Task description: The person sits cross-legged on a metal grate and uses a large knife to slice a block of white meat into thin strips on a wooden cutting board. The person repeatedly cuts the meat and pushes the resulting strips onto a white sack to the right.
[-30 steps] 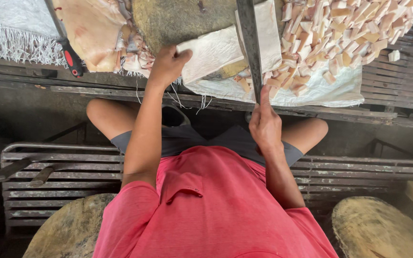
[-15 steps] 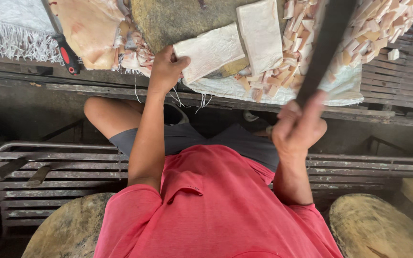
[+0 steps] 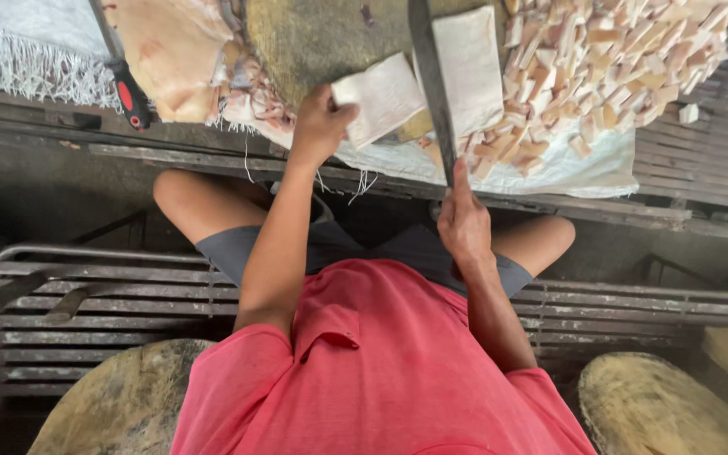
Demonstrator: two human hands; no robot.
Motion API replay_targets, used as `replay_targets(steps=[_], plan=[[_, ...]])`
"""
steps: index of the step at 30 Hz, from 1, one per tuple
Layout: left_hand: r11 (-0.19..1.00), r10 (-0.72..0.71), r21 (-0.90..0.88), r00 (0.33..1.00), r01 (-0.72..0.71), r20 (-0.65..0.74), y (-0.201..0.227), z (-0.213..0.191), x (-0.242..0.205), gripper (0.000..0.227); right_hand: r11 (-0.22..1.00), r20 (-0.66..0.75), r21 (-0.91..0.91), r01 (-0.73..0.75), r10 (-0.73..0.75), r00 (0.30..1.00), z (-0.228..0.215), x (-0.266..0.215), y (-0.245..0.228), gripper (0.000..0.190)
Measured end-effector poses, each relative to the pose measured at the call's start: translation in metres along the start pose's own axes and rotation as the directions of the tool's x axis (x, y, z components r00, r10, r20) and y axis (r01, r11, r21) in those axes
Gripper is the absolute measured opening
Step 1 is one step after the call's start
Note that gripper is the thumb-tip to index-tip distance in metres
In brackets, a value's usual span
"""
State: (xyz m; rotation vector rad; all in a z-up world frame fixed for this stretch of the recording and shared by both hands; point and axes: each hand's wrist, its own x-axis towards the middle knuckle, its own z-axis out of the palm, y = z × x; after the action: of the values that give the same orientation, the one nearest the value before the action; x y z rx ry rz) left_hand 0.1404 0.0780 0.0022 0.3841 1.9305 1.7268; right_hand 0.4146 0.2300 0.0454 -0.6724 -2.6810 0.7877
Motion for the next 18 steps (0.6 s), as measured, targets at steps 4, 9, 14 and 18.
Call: replay_targets(steps=[4,9,14,18], plan=[[0.990,0.046,0.133,0.998,-0.041,-0.031,0.001,0.002,0.002,0.025,1.000,-0.051,0.004,0.017,-0.016,0.999,0.001,-0.001,-0.010,0.066],[0.965,0.147,0.240,0.978,-0.109,-0.147,0.003,0.009,-0.006,0.026,0.973,0.120,-0.225,0.058,-0.031,0.992,0.007,0.017,-0.024,0.069],[0.971,0.149,0.211,0.978,-0.117,-0.144,0.004,0.006,-0.007,0.025,0.985,-0.002,-0.134,0.109,-0.110,0.994,-0.017,0.012,-0.032,0.067],[0.984,0.091,0.164,0.986,-0.068,-0.137,0.004,0.006,-0.007,0.023,0.974,-0.339,0.040,0.224,-0.198,0.920,-0.078,0.008,-0.046,0.060]])
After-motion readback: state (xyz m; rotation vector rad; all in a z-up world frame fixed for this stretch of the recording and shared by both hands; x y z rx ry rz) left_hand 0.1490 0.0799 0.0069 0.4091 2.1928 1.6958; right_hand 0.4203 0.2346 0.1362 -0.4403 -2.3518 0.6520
